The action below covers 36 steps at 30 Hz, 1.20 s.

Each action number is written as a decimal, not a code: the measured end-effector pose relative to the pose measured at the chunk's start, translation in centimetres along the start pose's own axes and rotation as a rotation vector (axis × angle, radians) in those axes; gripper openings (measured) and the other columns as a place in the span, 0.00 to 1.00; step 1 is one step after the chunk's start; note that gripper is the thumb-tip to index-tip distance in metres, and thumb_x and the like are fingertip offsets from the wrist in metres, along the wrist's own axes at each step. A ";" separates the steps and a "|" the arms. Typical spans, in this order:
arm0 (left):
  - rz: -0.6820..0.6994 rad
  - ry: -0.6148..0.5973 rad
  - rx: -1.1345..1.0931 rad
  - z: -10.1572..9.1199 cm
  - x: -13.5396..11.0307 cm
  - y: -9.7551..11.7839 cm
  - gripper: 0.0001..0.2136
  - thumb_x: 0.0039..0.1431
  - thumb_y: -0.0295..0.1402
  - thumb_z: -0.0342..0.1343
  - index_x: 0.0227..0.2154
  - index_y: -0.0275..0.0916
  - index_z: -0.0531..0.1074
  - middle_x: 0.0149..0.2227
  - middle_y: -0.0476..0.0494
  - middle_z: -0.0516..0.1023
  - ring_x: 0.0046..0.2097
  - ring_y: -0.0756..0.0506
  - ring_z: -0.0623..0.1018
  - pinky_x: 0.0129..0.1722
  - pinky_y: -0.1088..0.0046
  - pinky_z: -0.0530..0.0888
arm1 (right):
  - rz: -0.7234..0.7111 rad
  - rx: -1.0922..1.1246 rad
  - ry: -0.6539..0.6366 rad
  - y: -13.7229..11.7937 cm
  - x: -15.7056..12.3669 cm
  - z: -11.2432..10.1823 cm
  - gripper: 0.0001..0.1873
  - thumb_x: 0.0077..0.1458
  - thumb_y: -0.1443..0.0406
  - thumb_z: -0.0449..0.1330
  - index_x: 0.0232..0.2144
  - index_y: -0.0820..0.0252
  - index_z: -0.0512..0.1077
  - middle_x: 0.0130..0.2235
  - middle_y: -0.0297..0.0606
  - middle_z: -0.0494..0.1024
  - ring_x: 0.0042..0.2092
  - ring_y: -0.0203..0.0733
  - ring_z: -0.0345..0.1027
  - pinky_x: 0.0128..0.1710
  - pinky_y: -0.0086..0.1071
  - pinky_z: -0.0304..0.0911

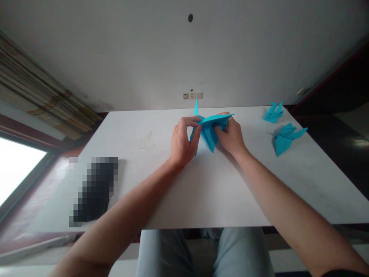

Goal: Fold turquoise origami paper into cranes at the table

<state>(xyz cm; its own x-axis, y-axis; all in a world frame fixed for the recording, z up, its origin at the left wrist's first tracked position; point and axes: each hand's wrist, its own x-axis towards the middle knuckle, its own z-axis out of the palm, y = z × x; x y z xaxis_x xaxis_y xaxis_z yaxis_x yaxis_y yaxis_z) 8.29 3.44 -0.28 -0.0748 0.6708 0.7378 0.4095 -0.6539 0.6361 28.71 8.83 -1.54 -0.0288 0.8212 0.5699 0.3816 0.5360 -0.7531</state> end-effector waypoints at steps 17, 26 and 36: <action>-0.100 -0.048 0.047 -0.2 -0.2 -1.6 0.23 0.65 0.25 0.65 0.61 0.46 0.75 0.56 0.39 0.82 0.52 0.41 0.82 0.50 0.64 0.81 | -0.046 0.121 -0.015 -2.7 -0.1 -0.3 0.10 0.62 0.58 0.75 0.44 0.46 0.81 0.44 0.33 0.86 0.41 0.46 0.78 0.35 0.37 0.68; 0.151 0.019 0.101 -1.0 0.3 -1.3 0.20 0.68 0.19 0.62 0.55 0.47 0.85 0.54 0.42 0.83 0.55 0.42 0.83 0.50 0.66 0.83 | -0.254 -0.029 0.127 -2.3 0.7 -0.8 0.04 0.69 0.57 0.69 0.40 0.48 0.82 0.43 0.36 0.82 0.46 0.49 0.78 0.47 0.44 0.75; 0.092 0.062 0.022 -1.1 0.3 -1.5 0.24 0.63 0.14 0.56 0.48 0.48 0.89 0.55 0.45 0.87 0.55 0.42 0.85 0.50 0.67 0.83 | -0.176 0.128 0.106 -1.2 0.6 -0.6 0.10 0.67 0.54 0.73 0.49 0.44 0.85 0.49 0.36 0.88 0.50 0.51 0.82 0.49 0.44 0.78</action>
<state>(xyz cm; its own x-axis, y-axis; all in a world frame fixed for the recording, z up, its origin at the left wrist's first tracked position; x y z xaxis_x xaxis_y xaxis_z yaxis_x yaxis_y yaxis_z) 6.62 4.28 -0.75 -0.0919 0.5850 0.8058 0.4374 -0.7033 0.5604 28.81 8.58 -0.06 0.0154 0.6915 0.7222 0.2587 0.6949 -0.6709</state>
